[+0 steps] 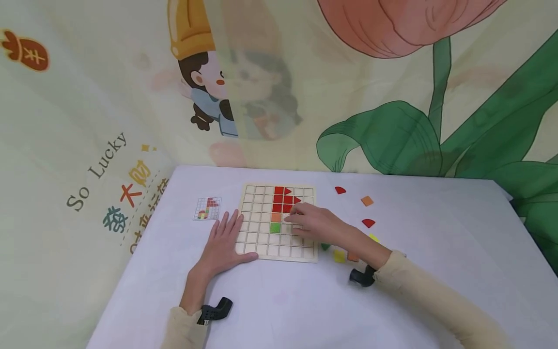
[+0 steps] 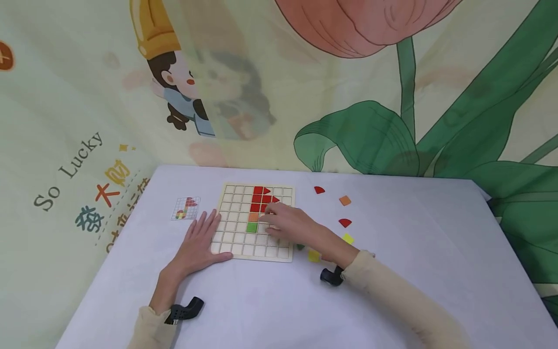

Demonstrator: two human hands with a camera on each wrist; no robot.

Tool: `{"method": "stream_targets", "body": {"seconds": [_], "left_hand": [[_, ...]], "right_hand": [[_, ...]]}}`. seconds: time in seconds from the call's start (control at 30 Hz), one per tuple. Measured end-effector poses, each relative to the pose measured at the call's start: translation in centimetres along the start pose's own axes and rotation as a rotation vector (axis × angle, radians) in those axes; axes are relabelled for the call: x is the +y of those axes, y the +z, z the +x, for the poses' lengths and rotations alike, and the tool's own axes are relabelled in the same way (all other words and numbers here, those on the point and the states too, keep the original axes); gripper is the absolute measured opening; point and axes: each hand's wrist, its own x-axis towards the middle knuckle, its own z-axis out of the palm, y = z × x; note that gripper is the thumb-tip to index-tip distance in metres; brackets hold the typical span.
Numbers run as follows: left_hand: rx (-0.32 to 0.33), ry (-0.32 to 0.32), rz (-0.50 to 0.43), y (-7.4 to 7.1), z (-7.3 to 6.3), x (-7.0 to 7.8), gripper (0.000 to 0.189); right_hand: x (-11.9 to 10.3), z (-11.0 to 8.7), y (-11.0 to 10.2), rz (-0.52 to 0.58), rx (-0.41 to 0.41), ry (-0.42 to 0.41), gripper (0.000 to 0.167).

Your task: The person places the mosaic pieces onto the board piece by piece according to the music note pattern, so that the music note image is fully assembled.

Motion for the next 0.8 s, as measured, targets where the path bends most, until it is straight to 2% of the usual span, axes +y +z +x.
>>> {"method": "stream_targets", "body": {"seconds": [0.13,0.3,0.37,0.43,0.57,0.7,0.8], "left_hand": [[0.003,-0.004,-0.011,0.0,-0.1,0.1,0.114],[0.006,-0.004,-0.012,-0.1,-0.1,0.1,0.114],[0.003,-0.003,-0.009,-0.1,-0.1,0.0,0.115],[0.002,-0.001,-0.010,-0.1,-0.1,0.0,0.115],[0.002,-0.001,-0.004,0.0,-0.1,0.0,0.115],[0.018,0.006,0.001,0.2,0.0,0.1,0.114],[0.022,0.009,0.001,0.3,0.0,0.1,0.114]], "right_hand": [[1.5,-3.4,-0.7,-0.021,0.001,0.034,0.036],[2.8,-7.9,-0.7,0.003,-0.071,0.182,0.040],[3.2,-9.6,-0.6,0.000,-0.080,0.216,0.041],[3.3,-11.1,-0.4,-0.013,-0.069,0.218,0.040],[3.6,-13.5,-0.2,-0.007,-0.010,0.163,0.038],[3.6,-14.8,-0.2,0.003,0.039,0.126,0.036],[3.6,-15.3,-0.1,-0.002,0.039,0.123,0.035]]}}
